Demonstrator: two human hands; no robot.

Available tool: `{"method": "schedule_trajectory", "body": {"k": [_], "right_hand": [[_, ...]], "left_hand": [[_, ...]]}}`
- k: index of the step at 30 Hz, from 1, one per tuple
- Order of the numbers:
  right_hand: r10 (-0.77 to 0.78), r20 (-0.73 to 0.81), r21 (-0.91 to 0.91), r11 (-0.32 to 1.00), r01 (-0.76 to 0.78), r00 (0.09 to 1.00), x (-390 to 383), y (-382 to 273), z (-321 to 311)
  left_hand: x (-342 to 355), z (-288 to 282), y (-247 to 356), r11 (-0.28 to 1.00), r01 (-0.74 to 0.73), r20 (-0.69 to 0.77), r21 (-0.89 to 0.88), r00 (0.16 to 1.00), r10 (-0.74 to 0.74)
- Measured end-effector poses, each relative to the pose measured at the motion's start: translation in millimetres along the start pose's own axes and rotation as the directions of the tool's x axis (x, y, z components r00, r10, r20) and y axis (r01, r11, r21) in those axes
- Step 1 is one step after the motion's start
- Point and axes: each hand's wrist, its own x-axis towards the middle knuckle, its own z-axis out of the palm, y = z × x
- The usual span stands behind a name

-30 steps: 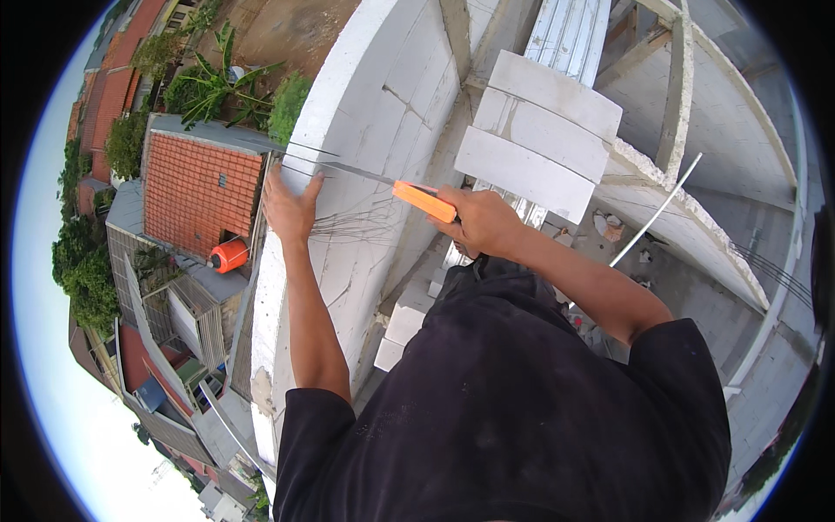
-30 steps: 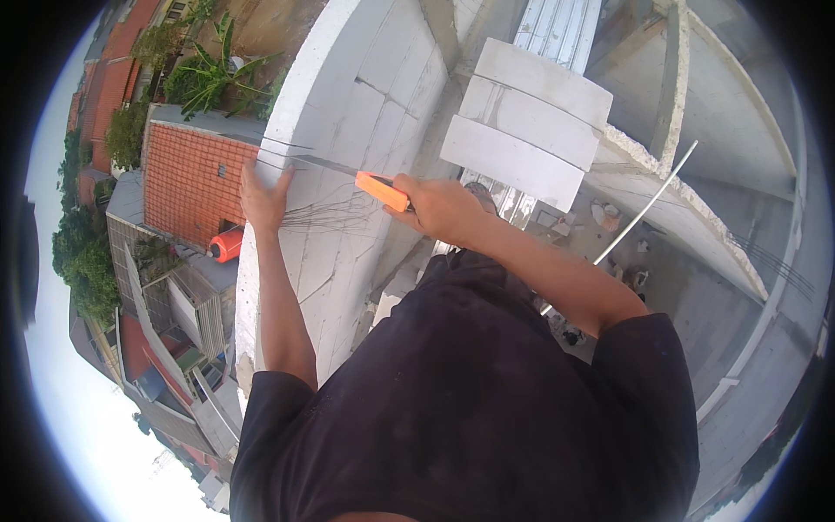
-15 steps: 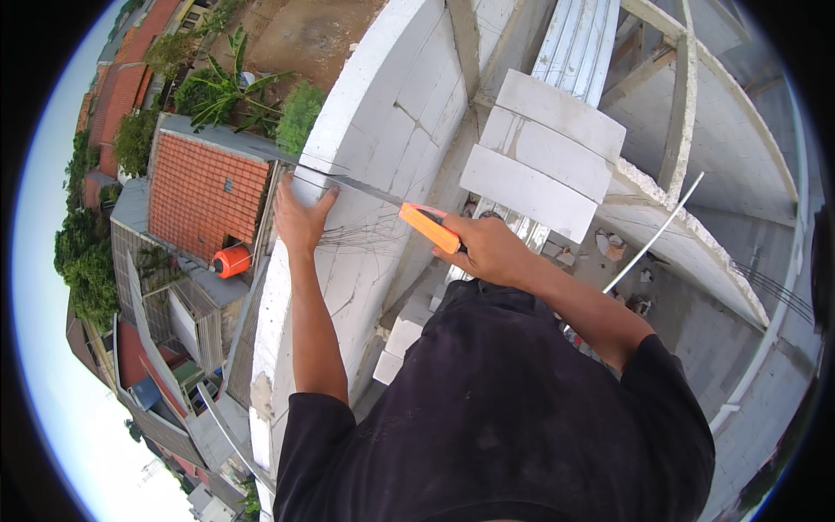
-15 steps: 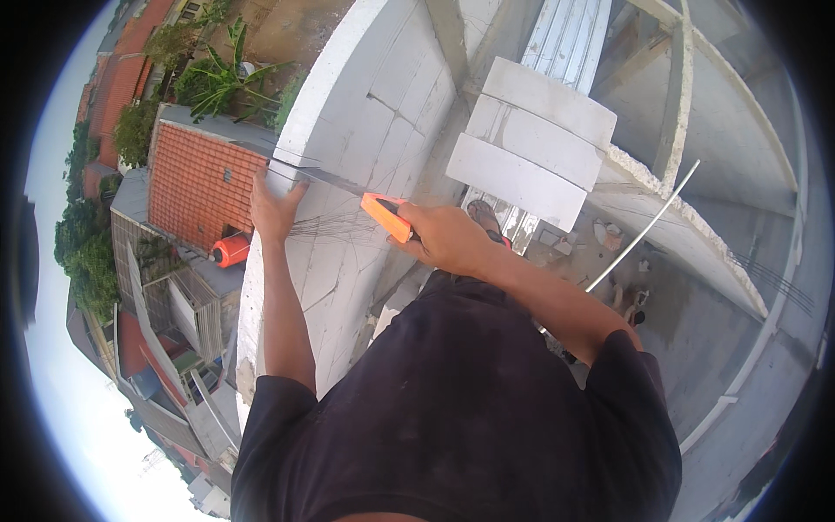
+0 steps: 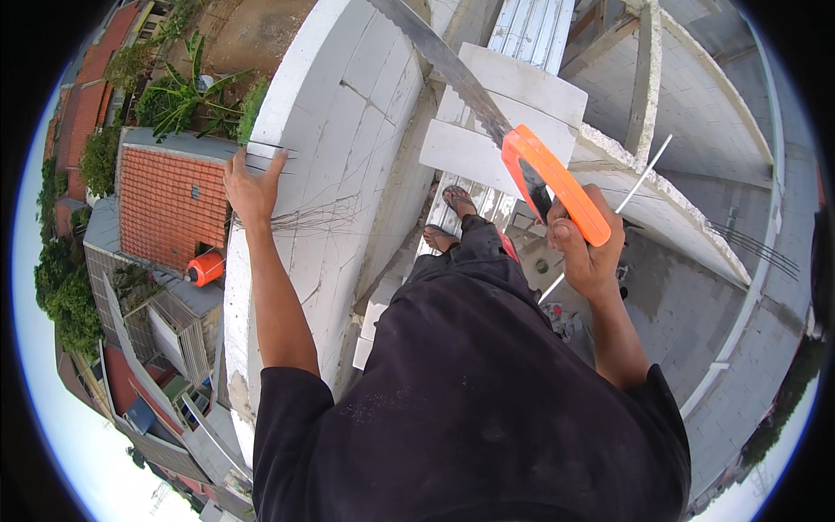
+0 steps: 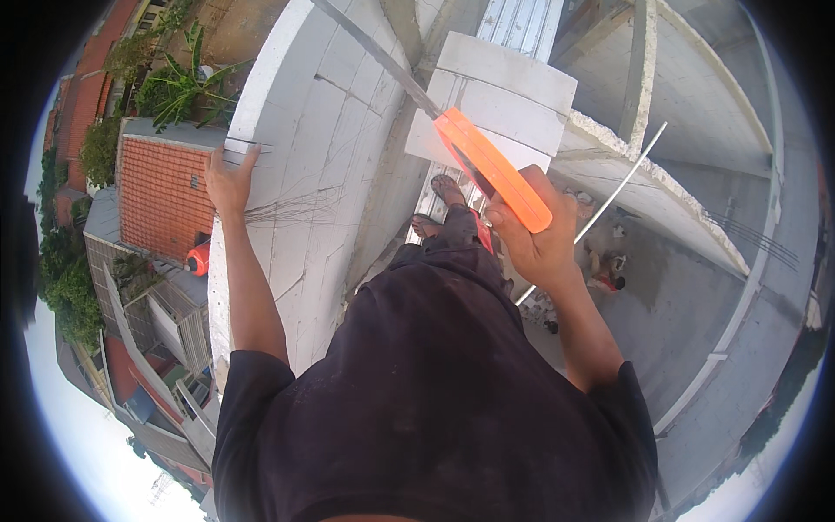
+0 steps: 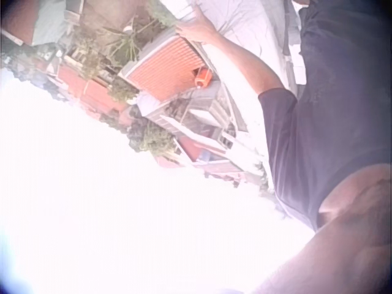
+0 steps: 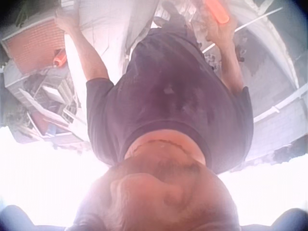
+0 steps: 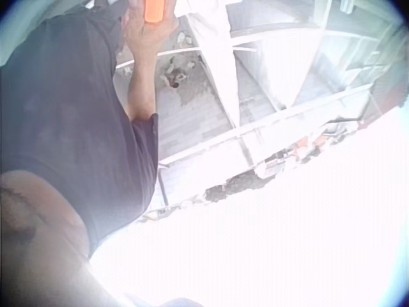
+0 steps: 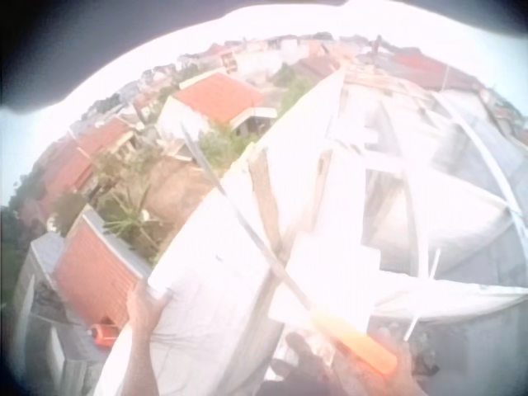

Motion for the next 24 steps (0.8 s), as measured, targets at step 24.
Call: {"method": "schedule_trajectory", "body": {"k": [24], "right_hand": [[0.308, -0.276, 0.147, 0.95, -0.276, 0.91, -3, 17, -13]], "left_hand": [[-174, 59, 141, 0.972, 0.014, 0.684, -0.234, 0.713, 0.154]]}}
